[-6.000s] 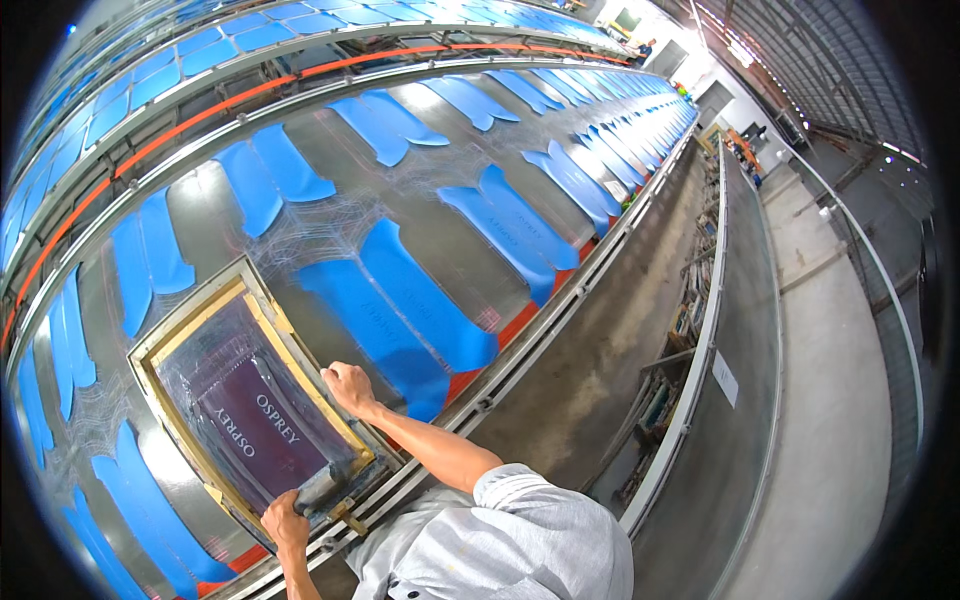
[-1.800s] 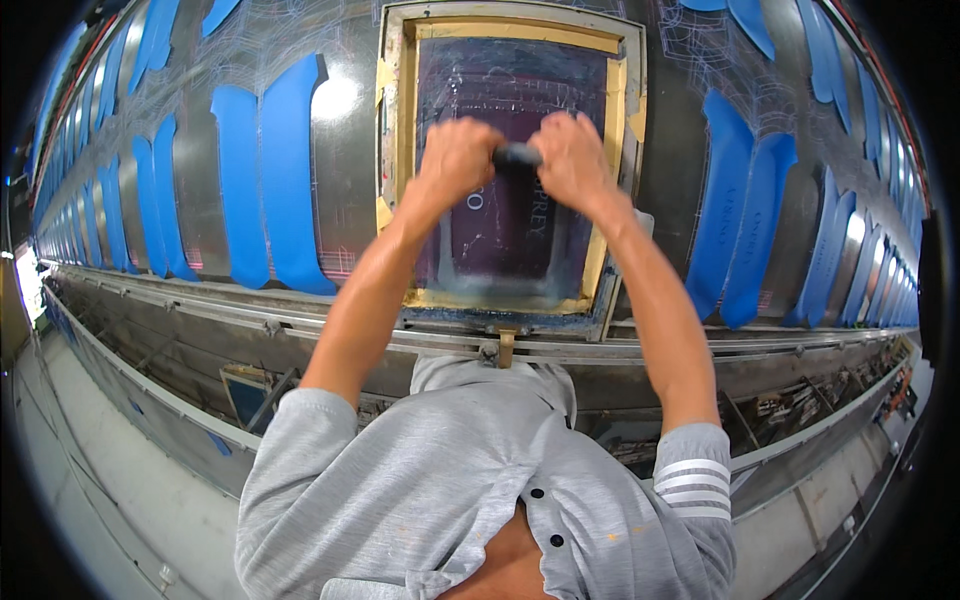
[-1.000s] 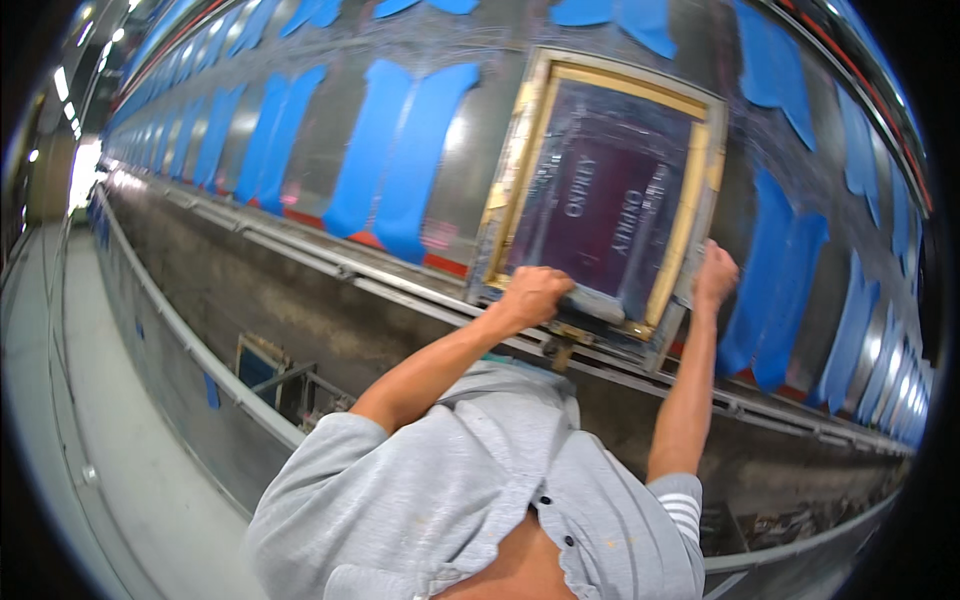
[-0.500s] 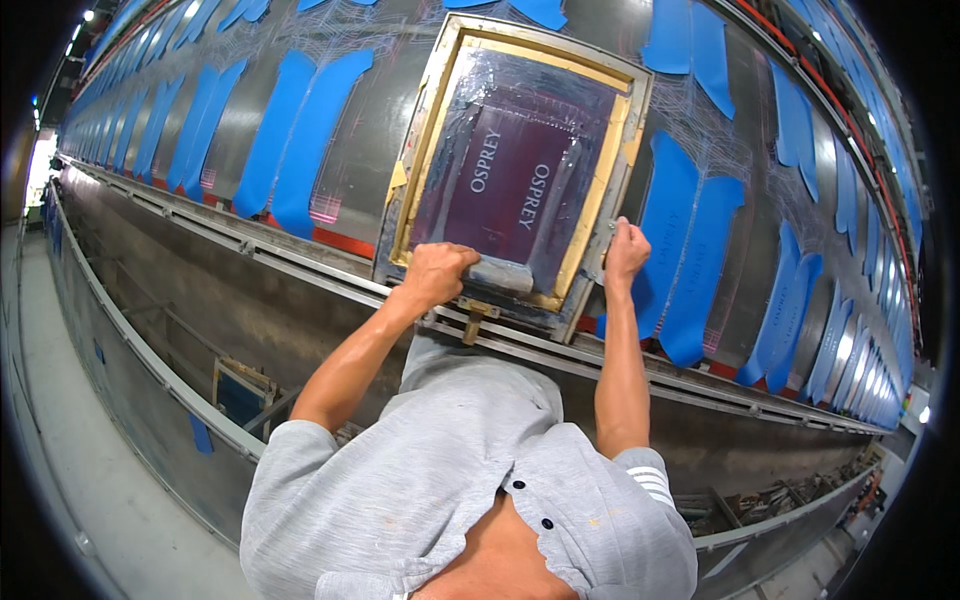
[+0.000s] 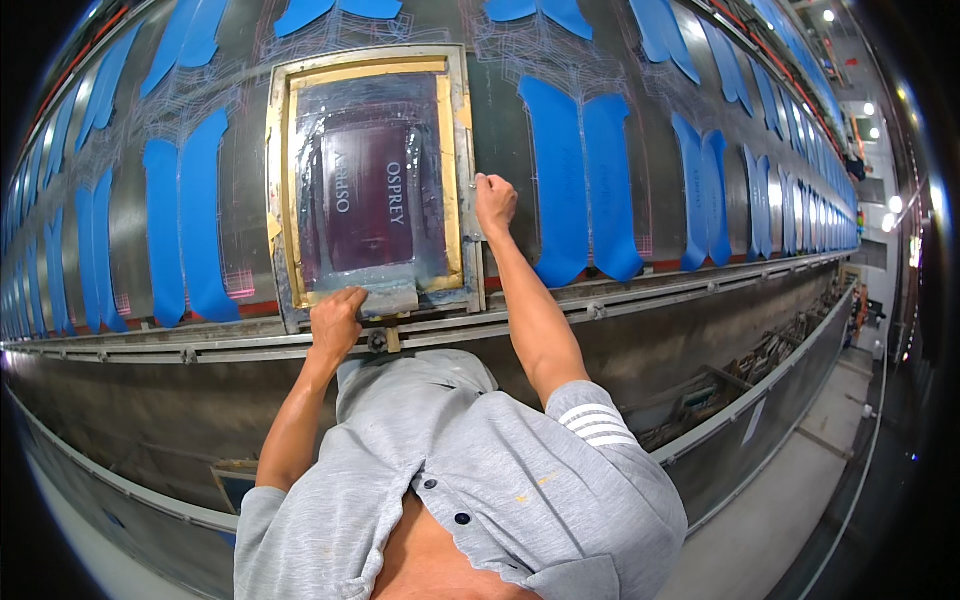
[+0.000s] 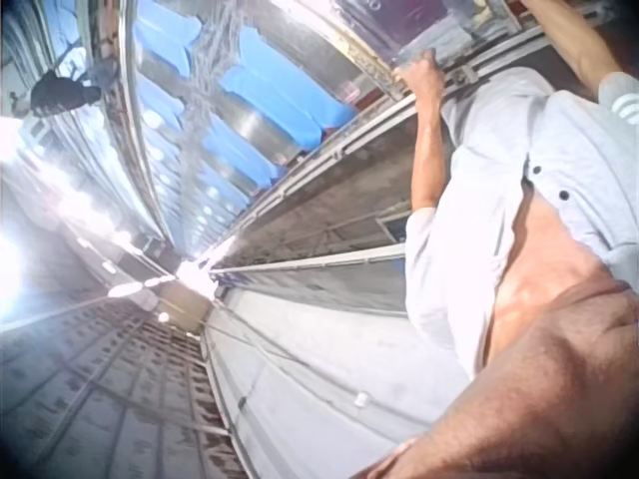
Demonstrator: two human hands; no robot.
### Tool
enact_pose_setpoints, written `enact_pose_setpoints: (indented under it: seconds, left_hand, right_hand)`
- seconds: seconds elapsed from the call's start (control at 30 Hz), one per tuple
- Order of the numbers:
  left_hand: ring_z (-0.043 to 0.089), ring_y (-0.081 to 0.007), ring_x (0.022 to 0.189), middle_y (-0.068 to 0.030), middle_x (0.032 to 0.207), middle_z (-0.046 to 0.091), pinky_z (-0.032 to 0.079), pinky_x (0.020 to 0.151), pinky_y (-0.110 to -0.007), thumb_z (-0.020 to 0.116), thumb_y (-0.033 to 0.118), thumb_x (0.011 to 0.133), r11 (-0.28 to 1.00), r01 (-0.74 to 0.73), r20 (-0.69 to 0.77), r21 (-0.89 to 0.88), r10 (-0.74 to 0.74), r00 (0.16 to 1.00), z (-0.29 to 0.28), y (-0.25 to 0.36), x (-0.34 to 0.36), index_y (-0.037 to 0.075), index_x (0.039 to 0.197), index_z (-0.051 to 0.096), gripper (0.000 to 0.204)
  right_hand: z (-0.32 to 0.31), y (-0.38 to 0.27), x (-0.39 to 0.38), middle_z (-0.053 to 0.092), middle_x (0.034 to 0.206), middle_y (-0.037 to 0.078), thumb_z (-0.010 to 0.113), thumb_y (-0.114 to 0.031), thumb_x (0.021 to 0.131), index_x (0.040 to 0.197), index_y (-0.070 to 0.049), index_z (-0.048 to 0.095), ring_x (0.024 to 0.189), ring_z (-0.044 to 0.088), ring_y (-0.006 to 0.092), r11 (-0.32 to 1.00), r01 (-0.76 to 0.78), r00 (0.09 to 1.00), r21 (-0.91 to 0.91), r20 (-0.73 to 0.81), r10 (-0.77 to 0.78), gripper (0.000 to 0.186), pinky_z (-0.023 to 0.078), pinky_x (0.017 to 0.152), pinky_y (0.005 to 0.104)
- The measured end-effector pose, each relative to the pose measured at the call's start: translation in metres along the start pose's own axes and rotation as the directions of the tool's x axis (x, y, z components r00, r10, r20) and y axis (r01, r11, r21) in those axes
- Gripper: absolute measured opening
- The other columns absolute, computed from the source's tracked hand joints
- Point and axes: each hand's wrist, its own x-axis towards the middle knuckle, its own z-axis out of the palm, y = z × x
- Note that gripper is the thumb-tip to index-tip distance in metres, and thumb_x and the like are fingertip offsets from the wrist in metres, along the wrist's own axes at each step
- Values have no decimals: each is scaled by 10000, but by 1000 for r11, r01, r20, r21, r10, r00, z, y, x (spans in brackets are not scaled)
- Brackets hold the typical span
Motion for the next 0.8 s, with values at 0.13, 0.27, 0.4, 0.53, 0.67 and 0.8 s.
enact_pose_setpoints:
  seconds: [0.13,0.27,0.4,0.53,0.67,0.8]
  left_hand:
    - [718,-322,996,-110,1121,743,576,807,-423,618,-79,728,998,-38,-85,40,41,996,5,-9,25,73,1099,724,414]
    - [717,-341,880,-116,1005,747,565,740,-456,584,-48,764,991,-71,-234,113,96,967,4,-42,104,106,1040,724,346]
    - [718,-376,788,-135,874,744,561,677,-498,621,38,771,995,-50,-215,83,67,974,-17,-79,203,148,1003,770,297]
    - [713,-428,774,-217,774,718,572,707,-521,647,64,725,996,33,-42,78,-30,999,-59,-82,281,111,886,787,219]
    - [716,-423,788,-217,797,723,566,718,-516,655,104,735,992,10,129,126,-26,991,-83,-93,330,116,884,795,205]
    - [709,-418,795,-210,807,723,557,716,-510,654,100,728,995,-40,142,95,26,989,-74,-104,349,125,929,796,247]
  right_hand:
    - [-5,-7,-4,707,862,244,616,-346,940,870,-11,732,878,681,471,999,-50,998,-11,37,51,361,518,766,536]
    - [-2,-12,-7,695,830,250,618,-348,935,860,-10,720,826,665,483,1000,-27,1000,-7,-2,27,361,507,744,554]
    - [1,-10,-8,705,953,195,631,-337,956,957,-78,756,935,662,419,991,54,999,-126,8,-53,288,511,800,507]
    - [-5,-51,10,651,1154,142,713,-335,933,1213,-59,724,1154,586,355,839,454,847,-300,-145,-511,394,476,966,471]
    - [-2,-173,70,669,1220,116,792,-367,855,1210,-60,728,1202,584,328,582,810,586,-70,83,-806,474,445,1014,475]
    - [48,-210,112,736,1122,132,764,-265,820,1132,-84,765,1194,631,297,534,836,486,-129,627,-609,361,481,989,468]
